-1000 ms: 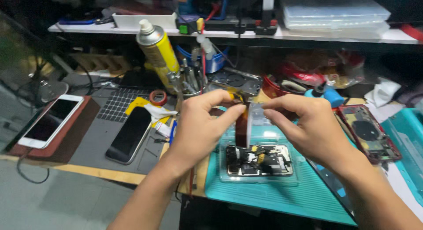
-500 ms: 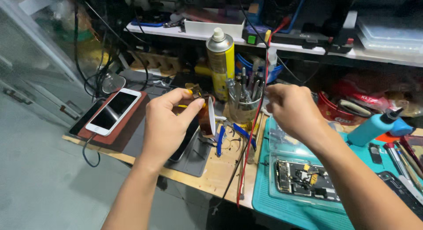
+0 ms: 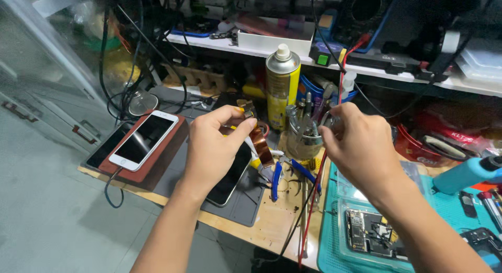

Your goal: The person repairs a disassembled smartphone at a workbench. They apply brown tape to a small flex component, cut the tape with scissors, place the component into a clear plastic storage box, then pick up the phone body and press a new back panel and parts into place by hand.

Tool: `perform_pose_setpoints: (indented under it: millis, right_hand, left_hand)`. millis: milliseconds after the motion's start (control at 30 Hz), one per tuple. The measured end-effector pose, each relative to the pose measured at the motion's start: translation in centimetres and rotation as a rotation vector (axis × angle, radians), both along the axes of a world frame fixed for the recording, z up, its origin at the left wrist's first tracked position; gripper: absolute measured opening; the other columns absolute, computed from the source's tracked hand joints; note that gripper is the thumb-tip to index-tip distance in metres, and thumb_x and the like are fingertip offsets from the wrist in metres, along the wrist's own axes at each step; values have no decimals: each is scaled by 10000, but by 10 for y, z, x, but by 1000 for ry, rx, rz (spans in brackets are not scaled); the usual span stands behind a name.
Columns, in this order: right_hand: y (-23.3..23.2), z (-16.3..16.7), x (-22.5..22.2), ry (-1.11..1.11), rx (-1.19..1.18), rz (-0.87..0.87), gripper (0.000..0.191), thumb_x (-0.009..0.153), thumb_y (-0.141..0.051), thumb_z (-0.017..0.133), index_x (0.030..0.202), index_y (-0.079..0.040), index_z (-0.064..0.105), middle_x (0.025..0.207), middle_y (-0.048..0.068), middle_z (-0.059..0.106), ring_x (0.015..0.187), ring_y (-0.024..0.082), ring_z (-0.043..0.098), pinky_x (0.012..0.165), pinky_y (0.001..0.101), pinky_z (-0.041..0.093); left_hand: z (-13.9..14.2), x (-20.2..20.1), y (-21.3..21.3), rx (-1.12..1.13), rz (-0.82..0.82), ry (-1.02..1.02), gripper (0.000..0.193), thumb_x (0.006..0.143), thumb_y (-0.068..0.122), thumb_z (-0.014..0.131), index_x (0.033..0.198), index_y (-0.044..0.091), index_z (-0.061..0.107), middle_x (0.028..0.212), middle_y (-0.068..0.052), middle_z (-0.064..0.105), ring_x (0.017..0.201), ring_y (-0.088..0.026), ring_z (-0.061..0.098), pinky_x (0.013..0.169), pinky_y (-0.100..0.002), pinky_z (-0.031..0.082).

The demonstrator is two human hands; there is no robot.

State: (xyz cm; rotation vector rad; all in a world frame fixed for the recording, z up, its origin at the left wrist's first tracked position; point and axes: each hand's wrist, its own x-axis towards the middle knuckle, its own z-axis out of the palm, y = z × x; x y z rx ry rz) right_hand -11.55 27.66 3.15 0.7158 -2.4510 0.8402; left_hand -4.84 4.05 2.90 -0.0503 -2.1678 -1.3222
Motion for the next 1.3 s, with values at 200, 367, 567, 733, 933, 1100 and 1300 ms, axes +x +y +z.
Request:
perform_pose_setpoints:
  millis: [200,367,567,733,933,1100,1300]
  right_hand:
    - [-29,-43,4,-145,321,65,286,854,-271,783,823,-5,685,692,189,717,670,367,715,645,466,574]
    - [-53,-95,-23,-234,705,101,33,727,-33,708,733,-4,723,797,232,710,803,411,710,739,485,593]
    - [-55,-111,-34,-160,636,141,56,668,-8,691,716,12,713,794,247,706,804,424,705,759,493,584]
    - [-50,-69,-17,-200,452,100,237,667,-151,805,748,40,691,753,269,691,762,433,687,747,504,561]
    - [-31,-11,10,-363,36,86,262,790,-189,731,979,-7,732,729,141,728,619,255,705,614,397,556]
    - [7,-1,16,-480,-67,191,278,931,-234,671,1116,-28,690,698,54,650,612,165,538,557,372,469]
    - [82,-22,19,-717,-717,413,286,1112,-224,543,1078,41,647,781,-13,468,669,108,378,584,284,322]
  left_hand:
    - [-11,0,-17,-33,37,55,179,879,143,771,927,-24,729,796,-48,768,705,-71,705,645,-251,550]
    - [-17,3,-23,1,45,-17,182,874,155,770,924,-17,738,773,-54,768,659,-78,676,600,-258,534]
    - [-18,8,-28,-14,58,-42,178,875,158,769,926,-12,753,766,-47,773,651,-76,674,591,-257,525]
    - [-15,12,-31,0,39,-5,178,873,150,780,924,-17,749,770,-42,771,664,-67,679,604,-246,528]
    - [0,23,-26,28,7,15,161,885,134,774,933,-18,747,777,-30,761,665,-60,664,613,-234,531]
    - [17,36,-6,93,-130,6,157,880,118,764,959,-17,750,825,-7,778,747,-38,697,673,-208,542]
    - [21,33,48,192,-368,-43,162,905,101,774,991,-31,735,817,-17,745,731,-36,653,634,-209,520]
